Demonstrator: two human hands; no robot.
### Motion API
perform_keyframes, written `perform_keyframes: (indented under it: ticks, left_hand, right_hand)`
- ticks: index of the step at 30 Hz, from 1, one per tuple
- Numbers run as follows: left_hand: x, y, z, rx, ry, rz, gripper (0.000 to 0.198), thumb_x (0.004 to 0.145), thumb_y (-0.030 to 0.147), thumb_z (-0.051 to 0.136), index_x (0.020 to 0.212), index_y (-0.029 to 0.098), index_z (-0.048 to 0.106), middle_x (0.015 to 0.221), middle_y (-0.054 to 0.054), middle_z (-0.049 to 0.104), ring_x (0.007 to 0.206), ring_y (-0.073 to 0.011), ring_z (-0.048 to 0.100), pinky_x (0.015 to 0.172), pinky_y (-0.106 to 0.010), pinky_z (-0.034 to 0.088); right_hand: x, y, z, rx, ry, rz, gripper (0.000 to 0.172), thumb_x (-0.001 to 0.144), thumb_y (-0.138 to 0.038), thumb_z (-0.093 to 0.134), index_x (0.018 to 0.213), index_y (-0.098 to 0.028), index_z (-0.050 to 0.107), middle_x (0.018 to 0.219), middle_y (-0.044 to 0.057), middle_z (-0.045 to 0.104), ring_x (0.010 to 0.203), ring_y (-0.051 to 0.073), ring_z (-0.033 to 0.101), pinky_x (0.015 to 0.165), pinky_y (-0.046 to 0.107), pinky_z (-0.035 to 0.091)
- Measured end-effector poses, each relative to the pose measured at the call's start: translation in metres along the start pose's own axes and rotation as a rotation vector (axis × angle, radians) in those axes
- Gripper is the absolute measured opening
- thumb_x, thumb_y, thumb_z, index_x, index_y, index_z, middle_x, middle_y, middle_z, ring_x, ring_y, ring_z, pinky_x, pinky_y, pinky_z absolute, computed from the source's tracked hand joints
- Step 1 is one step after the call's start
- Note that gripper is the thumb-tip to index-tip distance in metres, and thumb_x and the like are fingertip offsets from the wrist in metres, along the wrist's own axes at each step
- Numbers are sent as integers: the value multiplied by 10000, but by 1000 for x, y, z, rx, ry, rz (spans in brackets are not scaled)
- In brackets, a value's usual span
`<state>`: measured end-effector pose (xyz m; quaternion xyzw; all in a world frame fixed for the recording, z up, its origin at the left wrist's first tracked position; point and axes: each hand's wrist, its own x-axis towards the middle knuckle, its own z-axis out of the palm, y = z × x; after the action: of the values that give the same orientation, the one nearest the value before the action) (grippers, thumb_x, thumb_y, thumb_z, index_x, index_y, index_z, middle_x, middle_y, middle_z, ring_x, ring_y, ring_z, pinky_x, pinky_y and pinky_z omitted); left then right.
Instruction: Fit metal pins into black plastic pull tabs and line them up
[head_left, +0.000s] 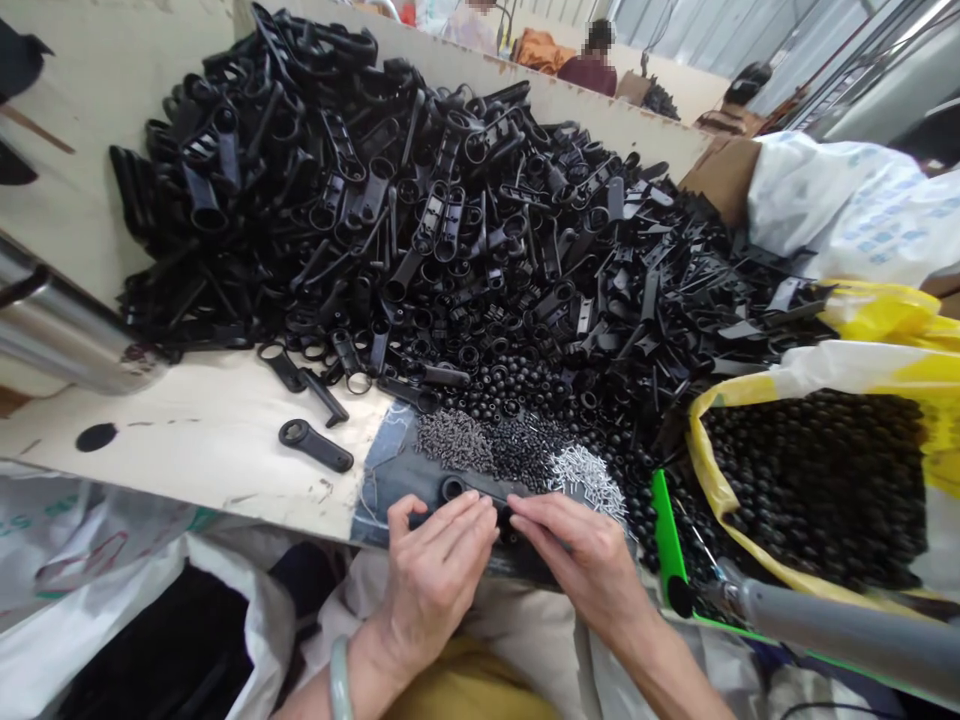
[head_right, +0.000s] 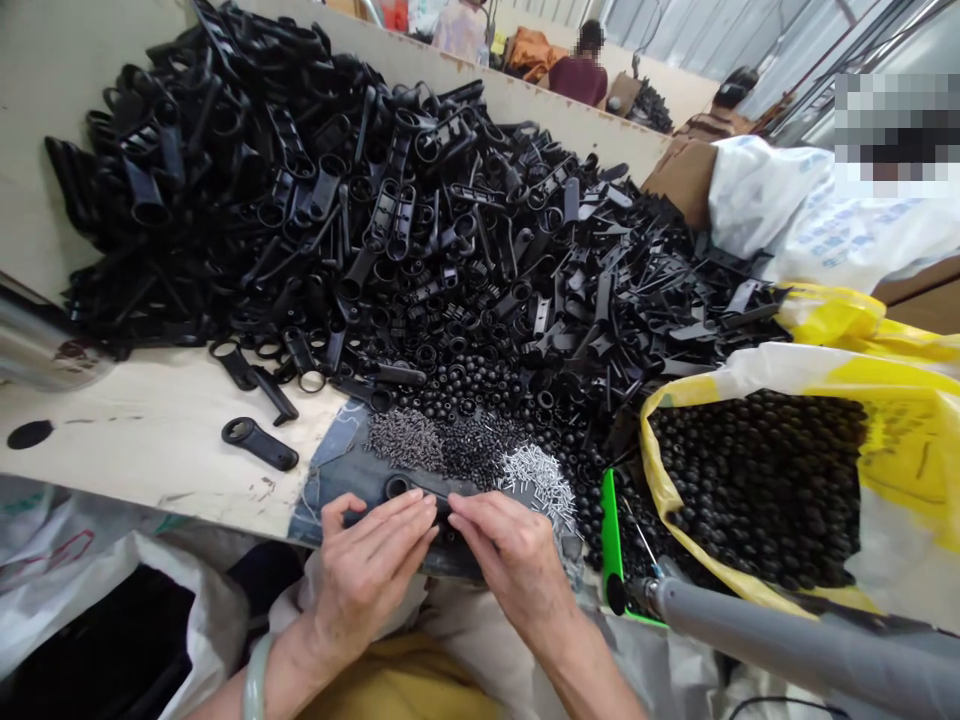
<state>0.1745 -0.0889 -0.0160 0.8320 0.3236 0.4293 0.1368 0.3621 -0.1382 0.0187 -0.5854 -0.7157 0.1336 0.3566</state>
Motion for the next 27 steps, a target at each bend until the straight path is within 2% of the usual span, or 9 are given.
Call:
perform_keyframes:
  ticks: [5,10,13,16,20,27]
  left_hand:
    - [1,-1,2,-4,43,9,149,1002,116,646,1097,209,712,1002,-7,852,919,-218,807,903,-435,303]
    - [7,3,-5,-50,10,-50,111,1029,178,612,1090,204,702,965,-11,842,887,-215,798,892,-424,303]
    - [9,8,-10,-72,-1,-77,119,1035,209,602,1123,186,680,961,-22,829,849,-202,776,877,-405,324]
    - [11,14,-13,-73,-11,-52,93,1038,205,590,1056,197,682,932,-12,820,850,-200,756,879,-393,333]
    - [13,20,-11,-106,-38,-27,139,1056,242,566,1000,215,690,883,11,812,828,-187,741,859,-384,333]
    - [8,19,3,-84,-36,-30,104,1031,247,611,1030,225,713,894,11,812,829,-205,723,856,-398,337]
  right_hand:
    - [0,-1,3,-89,-14,-43,192,1059,-182,551,1113,-182,735,914,76,791,750,170,762,706,253,624]
    - [-4,0,11,-107,53,-7,203,1070,-220,539,1114,-181,734,873,65,781,722,177,759,673,264,614]
    - [-4,0,11,-65,69,34,205,1066,-262,560,1152,-191,731,915,66,792,744,184,768,679,277,621]
    - [-4,-5,4,-48,84,58,213,1058,-287,580,1196,-200,716,1002,77,798,799,191,776,729,297,632]
    - [-15,-19,-14,-57,153,89,187,1046,-221,582,1180,-204,711,1051,78,789,900,196,769,819,307,624]
    - [-65,-30,-40,-74,258,119,184,1008,-146,597,1090,-222,743,957,34,801,815,158,775,758,213,617]
